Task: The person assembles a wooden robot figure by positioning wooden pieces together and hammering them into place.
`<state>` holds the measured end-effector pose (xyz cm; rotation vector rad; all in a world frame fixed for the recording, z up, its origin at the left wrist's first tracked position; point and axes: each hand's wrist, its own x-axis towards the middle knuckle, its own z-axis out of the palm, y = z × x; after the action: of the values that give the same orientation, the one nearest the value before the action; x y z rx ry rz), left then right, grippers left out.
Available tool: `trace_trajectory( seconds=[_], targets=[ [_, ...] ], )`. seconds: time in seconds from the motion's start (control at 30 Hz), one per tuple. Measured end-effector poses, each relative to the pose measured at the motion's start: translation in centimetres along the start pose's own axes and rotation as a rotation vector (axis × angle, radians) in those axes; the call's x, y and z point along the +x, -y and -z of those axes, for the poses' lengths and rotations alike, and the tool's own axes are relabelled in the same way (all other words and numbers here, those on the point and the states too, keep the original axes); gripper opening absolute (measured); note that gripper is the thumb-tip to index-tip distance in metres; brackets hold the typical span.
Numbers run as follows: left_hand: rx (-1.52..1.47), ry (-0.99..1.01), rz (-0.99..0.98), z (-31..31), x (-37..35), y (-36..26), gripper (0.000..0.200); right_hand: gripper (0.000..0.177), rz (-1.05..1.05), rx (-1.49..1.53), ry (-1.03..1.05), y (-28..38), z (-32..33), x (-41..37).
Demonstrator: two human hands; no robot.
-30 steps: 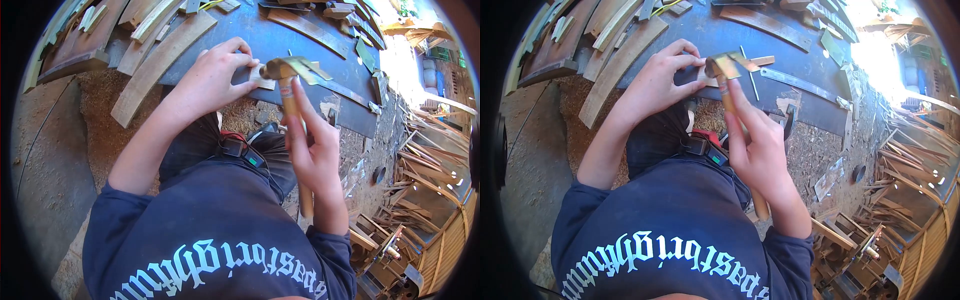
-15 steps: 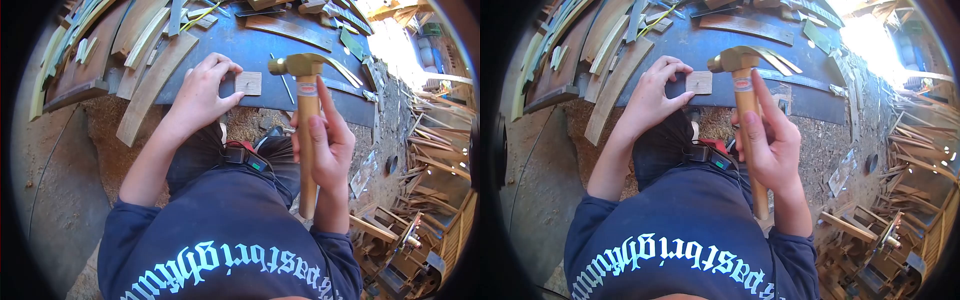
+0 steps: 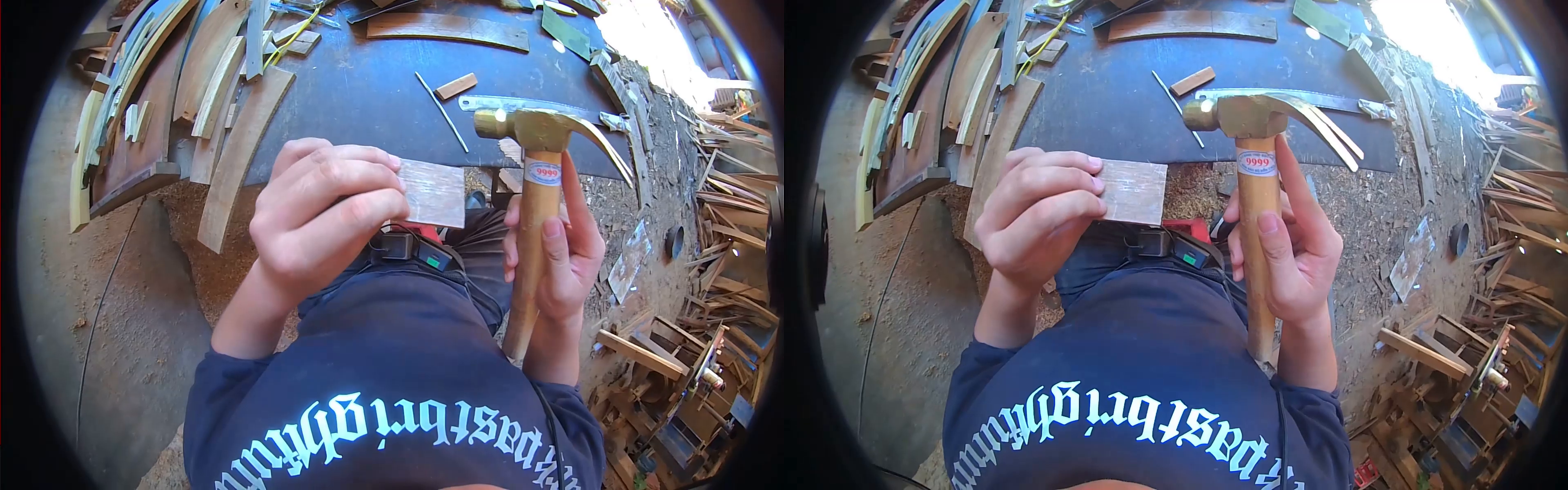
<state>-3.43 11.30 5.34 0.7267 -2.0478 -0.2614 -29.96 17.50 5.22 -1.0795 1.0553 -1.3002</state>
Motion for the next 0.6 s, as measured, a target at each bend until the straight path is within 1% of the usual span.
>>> trace_trajectory(
  seconds=[0.07,0.1,0.2,0.33,0.43,0.47,0.5,0.57,0.6],
  targets=[
    [0.035,0.021,-0.033,0.4,0.7,-0.8,0.021,0.061,0.037,-0.03,0.015,0.2,0.1,0.0],
    [0.065,0.044,-0.048,0.7,1.0,-1.1,0.017,0.061,0.052,-0.06,0.023,0.2,0.3,0.1],
    [0.098,0.043,-0.083,0.9,1.3,-2.2,0.012,0.062,0.069,-0.155,0.008,0.1,0.7,0.5],
    [0.133,0.097,-0.086,1.4,1.2,-3.1,0.01,0.062,0.108,-0.277,0.004,-0.2,2.1,1.1],
    [0.157,0.103,-0.073,1.2,1.4,-3.2,0.011,0.059,0.212,-0.523,0.038,-0.6,4.0,1.9],
    [0.173,0.094,-0.086,1.0,1.7,-3.0,0.012,0.052,0.253,-0.634,0.026,-1.1,5.1,2.4],
    [0.162,0.075,-0.08,0.6,1.6,-2.7,0.014,0.054,0.49,-0.892,0.031,-0.7,5.3,4.2],
    [0.112,0.018,-0.085,-0.3,1.8,-1.8,0.02,0.06,0.679,-1.305,0.007,-0.1,6.2,6.9],
    [0.083,-0.011,-0.071,-0.8,1.8,-1.6,0.022,0.057,0.675,-1.443,-0.004,0.1,6.5,7.8]
  ],
)
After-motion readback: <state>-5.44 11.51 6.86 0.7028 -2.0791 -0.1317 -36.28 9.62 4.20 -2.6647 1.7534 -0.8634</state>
